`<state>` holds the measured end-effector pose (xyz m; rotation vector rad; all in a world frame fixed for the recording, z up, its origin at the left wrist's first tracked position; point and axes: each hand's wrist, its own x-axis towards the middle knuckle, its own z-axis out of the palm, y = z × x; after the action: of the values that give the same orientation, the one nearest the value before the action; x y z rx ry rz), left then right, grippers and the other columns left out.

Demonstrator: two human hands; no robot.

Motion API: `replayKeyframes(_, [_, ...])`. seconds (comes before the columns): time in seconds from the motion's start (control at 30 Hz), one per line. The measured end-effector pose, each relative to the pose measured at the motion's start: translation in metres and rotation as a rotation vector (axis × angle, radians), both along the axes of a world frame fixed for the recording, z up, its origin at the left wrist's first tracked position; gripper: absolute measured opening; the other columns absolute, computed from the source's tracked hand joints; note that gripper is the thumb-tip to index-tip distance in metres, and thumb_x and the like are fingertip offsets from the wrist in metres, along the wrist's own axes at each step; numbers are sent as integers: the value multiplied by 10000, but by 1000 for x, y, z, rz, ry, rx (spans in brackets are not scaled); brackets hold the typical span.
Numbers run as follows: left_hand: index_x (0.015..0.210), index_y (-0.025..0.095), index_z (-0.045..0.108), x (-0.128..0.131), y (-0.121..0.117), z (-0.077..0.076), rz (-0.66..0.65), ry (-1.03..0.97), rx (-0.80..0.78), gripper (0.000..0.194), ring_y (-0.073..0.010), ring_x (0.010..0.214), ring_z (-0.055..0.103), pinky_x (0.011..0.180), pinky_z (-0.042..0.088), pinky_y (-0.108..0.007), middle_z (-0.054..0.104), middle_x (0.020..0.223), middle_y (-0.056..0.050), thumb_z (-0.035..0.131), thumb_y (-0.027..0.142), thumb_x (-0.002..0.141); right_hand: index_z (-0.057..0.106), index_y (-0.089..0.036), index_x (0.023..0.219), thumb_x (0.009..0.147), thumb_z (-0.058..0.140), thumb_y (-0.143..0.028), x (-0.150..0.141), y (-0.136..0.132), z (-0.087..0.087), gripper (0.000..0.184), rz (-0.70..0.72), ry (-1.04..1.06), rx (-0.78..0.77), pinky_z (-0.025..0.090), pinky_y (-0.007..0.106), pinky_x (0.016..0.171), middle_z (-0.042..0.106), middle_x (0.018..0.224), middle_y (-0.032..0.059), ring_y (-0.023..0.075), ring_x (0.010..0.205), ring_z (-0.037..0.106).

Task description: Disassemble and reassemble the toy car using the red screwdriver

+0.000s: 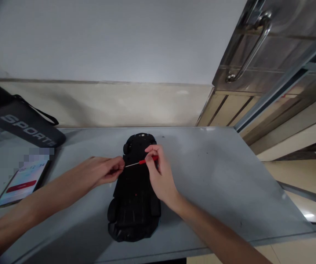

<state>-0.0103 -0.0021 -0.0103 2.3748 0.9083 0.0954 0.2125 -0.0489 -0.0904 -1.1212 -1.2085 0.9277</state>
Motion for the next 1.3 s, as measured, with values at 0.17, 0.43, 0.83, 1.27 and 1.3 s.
replayKeyframes(0.17, [888, 231, 494, -3, 1, -2, 3, -17, 17, 224, -177, 676, 521, 647, 319, -319, 610, 804, -5, 442, 337, 1079, 562, -297, 1129, 1049, 497, -327, 1, 1, 1, 107, 2, -22, -4, 466, 358, 874, 584, 903, -24, 184, 883, 614])
replayKeyframes(0.43, [841, 231, 458, 2, 1, -3, 74, -39, -19, 258, -152, 656, 475, 625, 321, -298, 541, 756, 25, 458, 345, 1072, 571, -290, 1132, 1047, 504, -350, 0, 1, -2, 124, -18, -52, -19, 456, 358, 871, 576, 901, -23, 193, 886, 614])
replayKeyframes(0.83, [1318, 314, 542, -19, 24, -36, 161, -258, -325, 293, -121, 650, 653, 688, 563, -275, 631, 967, 23, 521, 479, 1077, 589, -281, 1085, 1055, 567, -401, 9, 11, 4, 126, 38, -141, -41, 434, 329, 777, 545, 823, -39, 175, 775, 541])
replayKeyframes(1.27, [1569, 362, 387, -25, 1, -66, 203, -346, -510, 555, -167, 774, 752, 740, 607, -282, 709, 1018, 1, 564, 440, 1049, 639, -299, 992, 1100, 572, -350, 4, 32, 71, 137, 425, -756, 192, 464, 319, 711, 662, 803, -35, 160, 729, 601])
replayKeyframes(1.3, [1571, 359, 369, -25, -1, -69, 206, -361, -519, 565, -170, 769, 748, 721, 602, -279, 711, 971, 10, 565, 442, 1048, 633, -302, 989, 1101, 569, -337, 2, 33, 74, 134, 435, -784, 217, 472, 326, 718, 663, 799, -35, 161, 720, 601])
